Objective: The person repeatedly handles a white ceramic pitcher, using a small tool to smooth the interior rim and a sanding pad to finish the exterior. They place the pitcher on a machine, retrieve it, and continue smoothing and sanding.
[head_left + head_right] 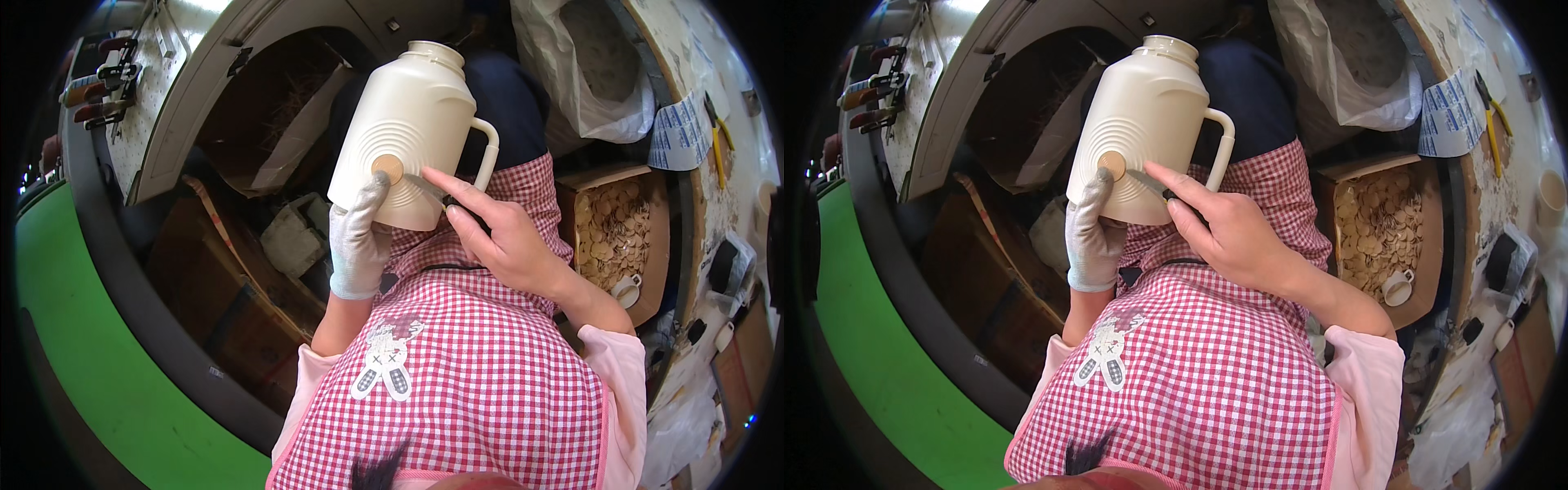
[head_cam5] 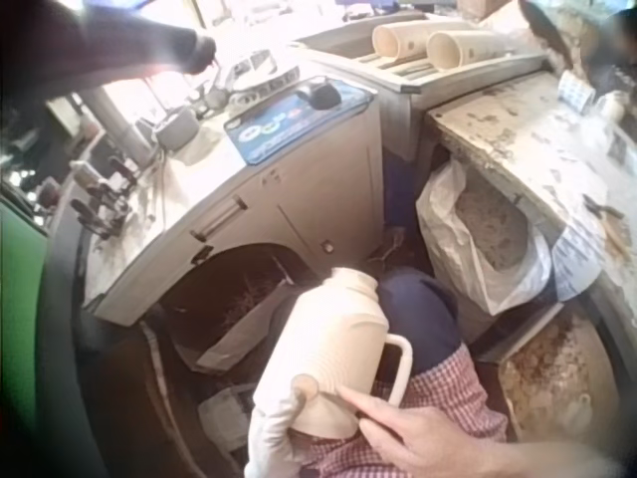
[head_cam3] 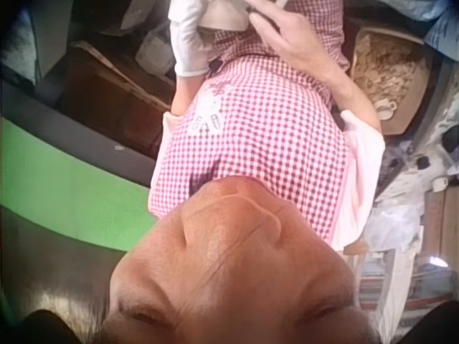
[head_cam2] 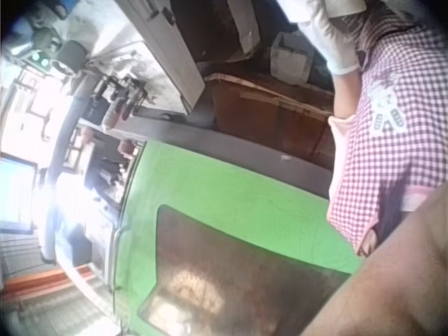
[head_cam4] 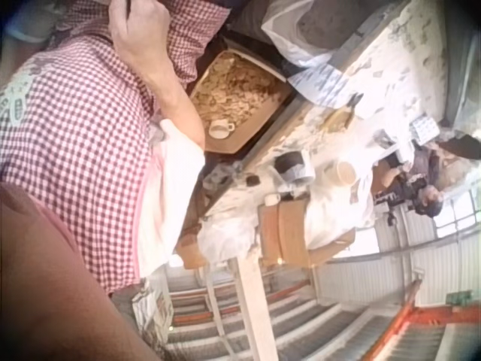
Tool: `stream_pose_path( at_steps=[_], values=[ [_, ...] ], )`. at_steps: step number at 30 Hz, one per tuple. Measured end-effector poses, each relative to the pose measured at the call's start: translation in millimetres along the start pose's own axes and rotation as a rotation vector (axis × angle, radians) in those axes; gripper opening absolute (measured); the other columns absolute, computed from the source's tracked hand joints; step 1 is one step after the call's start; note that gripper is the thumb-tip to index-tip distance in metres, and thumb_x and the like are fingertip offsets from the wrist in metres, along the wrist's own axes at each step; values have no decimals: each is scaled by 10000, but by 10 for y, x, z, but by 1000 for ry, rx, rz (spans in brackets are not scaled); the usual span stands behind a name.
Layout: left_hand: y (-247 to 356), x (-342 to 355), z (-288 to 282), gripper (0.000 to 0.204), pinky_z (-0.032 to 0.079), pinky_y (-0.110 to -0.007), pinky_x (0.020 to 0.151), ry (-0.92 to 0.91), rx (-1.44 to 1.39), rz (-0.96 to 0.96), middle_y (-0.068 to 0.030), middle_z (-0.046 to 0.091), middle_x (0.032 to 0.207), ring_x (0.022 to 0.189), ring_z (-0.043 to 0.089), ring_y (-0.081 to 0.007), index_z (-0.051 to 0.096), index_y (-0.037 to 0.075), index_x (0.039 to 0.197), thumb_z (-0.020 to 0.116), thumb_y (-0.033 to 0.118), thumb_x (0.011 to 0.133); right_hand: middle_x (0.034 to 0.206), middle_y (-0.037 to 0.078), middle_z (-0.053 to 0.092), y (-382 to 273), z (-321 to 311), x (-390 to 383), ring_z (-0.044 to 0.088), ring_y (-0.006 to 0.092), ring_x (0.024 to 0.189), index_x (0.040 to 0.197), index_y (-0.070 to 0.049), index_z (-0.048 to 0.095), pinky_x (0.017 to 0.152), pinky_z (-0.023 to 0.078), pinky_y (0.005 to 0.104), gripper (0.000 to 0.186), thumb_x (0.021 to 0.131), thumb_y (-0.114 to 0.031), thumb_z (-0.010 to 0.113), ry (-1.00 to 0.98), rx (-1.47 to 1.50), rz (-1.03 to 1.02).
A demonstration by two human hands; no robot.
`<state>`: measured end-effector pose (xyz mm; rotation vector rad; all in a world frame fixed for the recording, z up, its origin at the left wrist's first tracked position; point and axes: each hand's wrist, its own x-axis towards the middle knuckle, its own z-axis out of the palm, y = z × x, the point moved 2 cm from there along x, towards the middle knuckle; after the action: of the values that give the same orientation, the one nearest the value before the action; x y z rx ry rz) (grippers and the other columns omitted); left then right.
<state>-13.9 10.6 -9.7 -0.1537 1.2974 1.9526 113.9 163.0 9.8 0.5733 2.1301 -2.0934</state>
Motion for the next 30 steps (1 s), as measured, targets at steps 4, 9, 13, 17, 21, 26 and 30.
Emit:
stream_pose_path(
  at_steps=[4,9,13,17,21,26,30],
  values=[
    [-23,-42,-22,423,501,-336,1050,-12,3,6,-87,633,1348,1232,614,-172,546,0,1413,646,135,1024,678,35,626,-52,43,-22,527,106,510,1552,-139,487,540,479,261,527,1032,-84,557,78,-203,-107],
    [-124,-49,0,381,508,-317,1026,21,146,121,-86,648,1325,1207,623,-155,555,-22,1397,611,120,1048,672,79,630,-137,262,-41,585,193,496,1513,-140,535,507,500,325,609,921,-41,640,248,-945,-279],
    [-9,-46,-3,433,512,-328,1013,-54,254,203,-103,657,1312,1184,636,-161,544,-36,1410,644,142,1029,646,75,586,-85,-51,168,572,135,520,1481,-126,562,502,473,290,489,998,-62,593,76,-345,-364],
    [81,-174,-9,483,555,-311,945,-48,80,139,-112,687,1250,1115,678,-187,569,-48,1377,740,121,958,901,48,618,67,-725,239,521,45,560,1491,-16,469,508,431,168,469,1092,-248,550,545,321,-243],
    [130,-247,-26,507,574,-340,944,-155,23,47,-116,697,1219,1091,691,-197,569,-43,1376,759,128,939,847,-5,629,204,-1001,528,433,7,525,1394,-30,538,503,392,167,654,1012,-555,613,290,695,59],
    [74,-90,-124,507,547,-329,960,-55,243,198,-110,718,1165,1057,690,-189,624,-14,1299,829,215,896,827,-36,652,98,-885,450,447,-15,499,1303,-45,631,439,300,154,551,946,-445,760,504,322,-228],
    [31,-16,-75,501,538,-325,945,-20,253,235,-106,725,1138,1032,684,-183,634,-6,1288,828,249,903,878,-14,673,-11,-997,569,483,16,569,1311,-47,645,483,343,185,549,1000,-498,669,561,33,-222]
  ],
)
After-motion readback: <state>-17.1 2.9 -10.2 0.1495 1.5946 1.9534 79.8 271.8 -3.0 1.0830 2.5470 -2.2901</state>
